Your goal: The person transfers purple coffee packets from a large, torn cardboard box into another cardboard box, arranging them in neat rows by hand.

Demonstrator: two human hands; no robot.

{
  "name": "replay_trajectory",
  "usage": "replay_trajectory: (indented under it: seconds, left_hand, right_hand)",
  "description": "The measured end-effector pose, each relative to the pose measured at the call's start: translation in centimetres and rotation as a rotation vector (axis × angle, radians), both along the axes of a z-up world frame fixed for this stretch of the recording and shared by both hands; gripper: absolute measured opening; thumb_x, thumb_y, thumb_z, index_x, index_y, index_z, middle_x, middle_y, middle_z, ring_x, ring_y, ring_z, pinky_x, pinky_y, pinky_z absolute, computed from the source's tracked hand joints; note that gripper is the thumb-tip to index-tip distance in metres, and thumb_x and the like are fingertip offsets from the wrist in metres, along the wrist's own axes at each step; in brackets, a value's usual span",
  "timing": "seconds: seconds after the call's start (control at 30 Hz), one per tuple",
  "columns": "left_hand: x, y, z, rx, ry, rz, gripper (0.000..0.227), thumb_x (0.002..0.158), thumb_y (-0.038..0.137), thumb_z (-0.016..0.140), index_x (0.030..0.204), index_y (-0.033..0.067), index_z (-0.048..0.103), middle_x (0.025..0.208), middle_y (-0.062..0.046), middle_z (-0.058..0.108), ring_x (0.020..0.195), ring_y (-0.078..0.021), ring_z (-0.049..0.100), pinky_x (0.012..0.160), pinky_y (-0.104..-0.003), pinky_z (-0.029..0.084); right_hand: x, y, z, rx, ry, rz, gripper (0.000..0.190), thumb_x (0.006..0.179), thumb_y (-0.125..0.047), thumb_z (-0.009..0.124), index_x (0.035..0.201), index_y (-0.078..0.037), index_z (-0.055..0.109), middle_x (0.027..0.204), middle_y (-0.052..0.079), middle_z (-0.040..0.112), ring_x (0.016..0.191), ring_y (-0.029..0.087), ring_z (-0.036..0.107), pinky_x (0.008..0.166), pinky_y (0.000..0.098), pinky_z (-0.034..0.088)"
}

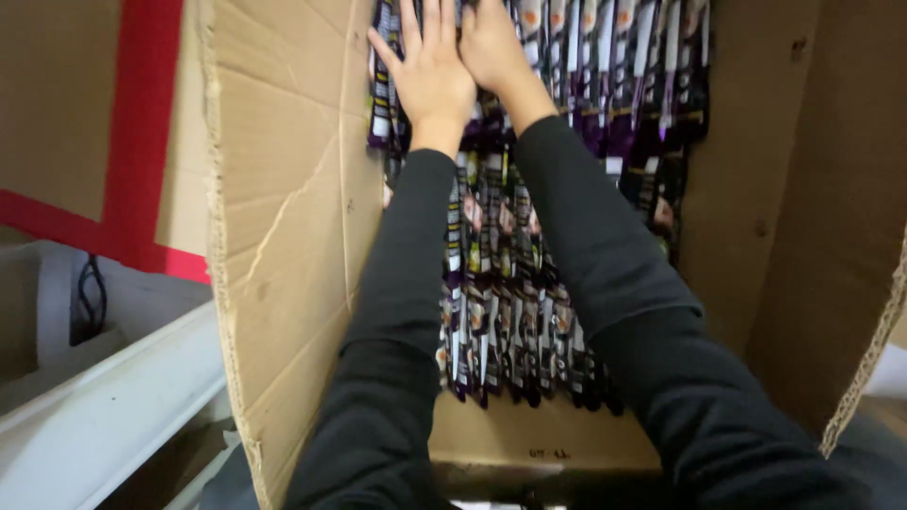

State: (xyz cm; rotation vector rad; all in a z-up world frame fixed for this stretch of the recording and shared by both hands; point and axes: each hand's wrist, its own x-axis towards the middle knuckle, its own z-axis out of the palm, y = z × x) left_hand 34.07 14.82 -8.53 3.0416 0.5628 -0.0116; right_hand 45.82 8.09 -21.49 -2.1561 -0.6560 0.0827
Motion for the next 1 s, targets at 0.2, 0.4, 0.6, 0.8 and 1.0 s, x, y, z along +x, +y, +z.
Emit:
replay_trajectory:
  seconds: [0.2, 0.4, 0.6, 0.8, 1.0]
  left_hand:
    - [-0.2, -0.2, 0.3, 0.028, -0.08, 0.018, 0.063, 0.103, 0.021, 0.043, 0.164, 0.0235, 0.03, 0.171, 0.003, 0.021, 0.159, -0.0274, 0.011, 0.122, -0.073, 0.006]
    - [-0.8, -0.5, -0.7, 0.006, -0.136, 0.019, 0.06, 0.111, 0.028, 0.042, 0.168, 0.0292, 0.023, 0.174, 0.008, 0.011, 0.162, -0.0249, 0.004, 0.127, -0.072, 0.005]
    - [-0.5, 0.0, 0.7, -0.064, -0.115, 0.031, 0.063, 0.108, 0.033, 0.046, 0.167, 0.0314, 0.023, 0.173, 0.009, 0.008, 0.161, -0.025, 0.002, 0.124, -0.072, 0.004]
    - [-2.1, 1.1, 7.2, -0.286, 0.11, 0.012, 0.063, 0.106, 0.045, 0.049, 0.162, 0.0402, 0.022, 0.172, 0.006, 0.005, 0.159, -0.0328, 0.005, 0.123, -0.071, 0.005]
    - [-5.5, 3.3, 11.6, -0.39, 0.38, -0.103, 0.058, 0.094, 0.04, 0.068, 0.143, 0.0117, 0.057, 0.143, -0.017, 0.061, 0.135, -0.0329, 0.057, 0.115, -0.047, 0.044]
  right_hand:
    - [-0.2, -0.5, 1.4, 0.126, -0.004, 0.012, 0.041, 0.101, -0.011, 0.055, 0.136, 0.006, 0.044, 0.123, 0.036, 0.063, 0.113, 0.054, 0.06, 0.096, 0.0528, 0.05]
    - [0.1, -0.9, -0.6, 0.146, 0.043, 0.037, 0.065, 0.102, -0.003, 0.052, 0.159, 0.0, 0.022, 0.133, 0.039, 0.062, 0.124, 0.053, 0.06, 0.105, 0.0526, 0.05]
    - [-0.6, -1.5, 6.2, -0.026, 0.291, -0.01, 0.083, 0.104, -0.029, 0.054, 0.165, -0.008, 0.002, 0.127, 0.038, 0.063, 0.124, 0.049, 0.061, 0.108, 0.0471, 0.047]
    - [-0.9, -4.5, 14.3, -0.373, 0.217, -0.067, 0.092, 0.103, -0.054, 0.055, 0.164, -0.008, 0.003, 0.13, 0.038, 0.059, 0.125, 0.05, 0.057, 0.109, 0.0475, 0.045]
    - [-10.6, -8.4, 36.2, -0.726, -0.061, 0.121, 0.049, 0.098, -0.046, 0.056, 0.131, -0.012, 0.067, 0.127, 0.022, 0.066, 0.118, 0.042, 0.061, 0.099, 0.0533, 0.048]
